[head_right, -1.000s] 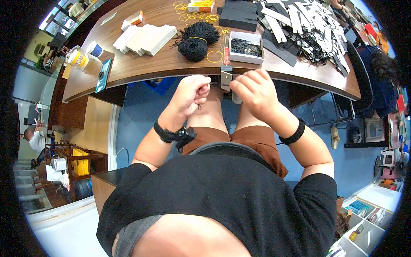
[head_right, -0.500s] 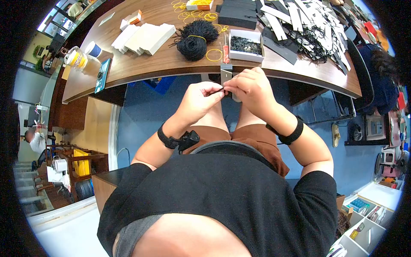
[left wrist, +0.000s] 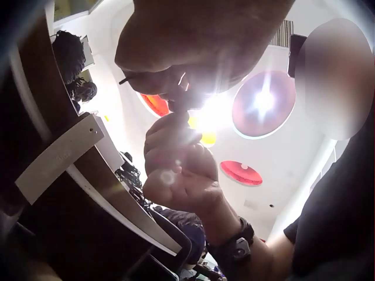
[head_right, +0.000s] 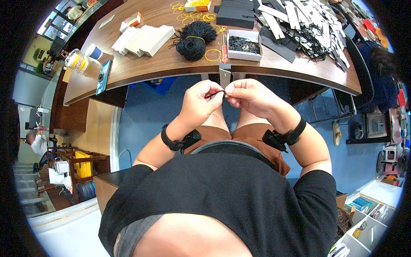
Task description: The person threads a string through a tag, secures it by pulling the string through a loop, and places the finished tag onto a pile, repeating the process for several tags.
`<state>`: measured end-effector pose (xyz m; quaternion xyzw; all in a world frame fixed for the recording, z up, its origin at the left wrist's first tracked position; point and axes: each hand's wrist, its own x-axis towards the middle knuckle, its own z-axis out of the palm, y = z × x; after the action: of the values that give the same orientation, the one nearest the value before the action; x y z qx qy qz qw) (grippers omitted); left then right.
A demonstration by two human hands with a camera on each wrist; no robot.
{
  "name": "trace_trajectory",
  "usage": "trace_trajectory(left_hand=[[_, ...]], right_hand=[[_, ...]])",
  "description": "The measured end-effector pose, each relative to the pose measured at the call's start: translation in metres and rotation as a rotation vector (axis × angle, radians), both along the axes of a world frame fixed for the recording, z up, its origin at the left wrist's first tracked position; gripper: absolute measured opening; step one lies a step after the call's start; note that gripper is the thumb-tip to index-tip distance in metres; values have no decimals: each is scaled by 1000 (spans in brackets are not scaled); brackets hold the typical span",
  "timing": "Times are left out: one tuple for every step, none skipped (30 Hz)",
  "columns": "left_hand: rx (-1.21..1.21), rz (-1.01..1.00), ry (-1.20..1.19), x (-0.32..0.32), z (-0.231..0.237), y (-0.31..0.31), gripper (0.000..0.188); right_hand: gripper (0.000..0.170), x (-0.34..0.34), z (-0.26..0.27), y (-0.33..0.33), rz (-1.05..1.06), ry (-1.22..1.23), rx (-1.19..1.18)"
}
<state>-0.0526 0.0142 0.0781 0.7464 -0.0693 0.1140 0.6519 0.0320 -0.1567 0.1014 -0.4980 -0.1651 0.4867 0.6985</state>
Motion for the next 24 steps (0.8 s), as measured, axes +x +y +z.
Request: trace_trajectory(left_hand=[[10, 8, -25, 0, 1, -1, 9], [20, 17, -48, 0, 3, -2, 8], [30, 26, -72, -1, 3, -3, 8], [-30, 28, -87, -1, 3, -5, 7], [-91, 28, -101, -1, 3, -7, 7], [-151, 27, -116, 0, 3, -9, 6], [-146, 35, -121, 1, 2, -9, 6], [-140, 44, -125, 2, 0, -10, 6], [-134, 54, -130, 2, -2, -11, 6], [-109, 76, -141, 3, -2, -12, 6], [-84, 96, -153, 3, -3, -13, 6], [-59, 116, -165, 4, -3, -15, 7], [-67, 117, -173, 5, -2, -16, 7], [-76, 119, -180, 6, -2, -16, 7], [-83, 123, -187, 6, -1, -16, 7], [-103, 110, -176, 7, -2, -16, 7], [-122, 98, -164, 8, -3, -14, 7], [-141, 86, -152, 9, -4, -14, 7], [-141, 90, -153, 9, -4, -14, 7], [-141, 93, -153, 8, -4, -14, 7], [-140, 97, -153, 8, -4, -14, 8], [-155, 95, -140, 8, -3, -14, 8], [-170, 93, -128, 8, 0, -13, 8], [-185, 90, -115, 8, 1, -13, 8]], right_hand=[[15, 1, -1, 0, 34, 100, 36], [16, 3, -5, -1, 69, 200, 73], [18, 4, -8, 0, 105, 300, 108], [19, 3, -10, 1, 90, 299, 128], [20, 1, -13, 3, 56, 274, 152], [20, -2, -14, 5, 21, 248, 176], [21, -6, -15, 7, -15, 223, 199], [24, -13, -14, 11, -112, 131, 174], [24, -18, -15, 14, -181, 37, 170], [25, -22, -20, 17, -250, -59, 166], [26, -25, -23, 19, -319, -155, 161], [30, -28, -25, 21, -371, -245, 168], [31, -30, -25, 23, -394, -237, 194], [32, -32, -25, 26, -417, -227, 220], [33, -33, -25, 27, -438, -217, 247], [36, -32, -24, 28, -429, -115, 283], [37, -32, -21, 28, -395, -35, 308], [38, -31, -18, 29, -361, 45, 333], [38, -30, -16, 30, -326, 124, 357], [39, -30, -16, 30, -329, 113, 354], [39, -31, -18, 31, -332, 102, 351], [40, -31, -19, 32, -335, 92, 348], [40, -31, -22, 32, -359, 49, 328], [40, -30, -25, 33, -382, 5, 308]])
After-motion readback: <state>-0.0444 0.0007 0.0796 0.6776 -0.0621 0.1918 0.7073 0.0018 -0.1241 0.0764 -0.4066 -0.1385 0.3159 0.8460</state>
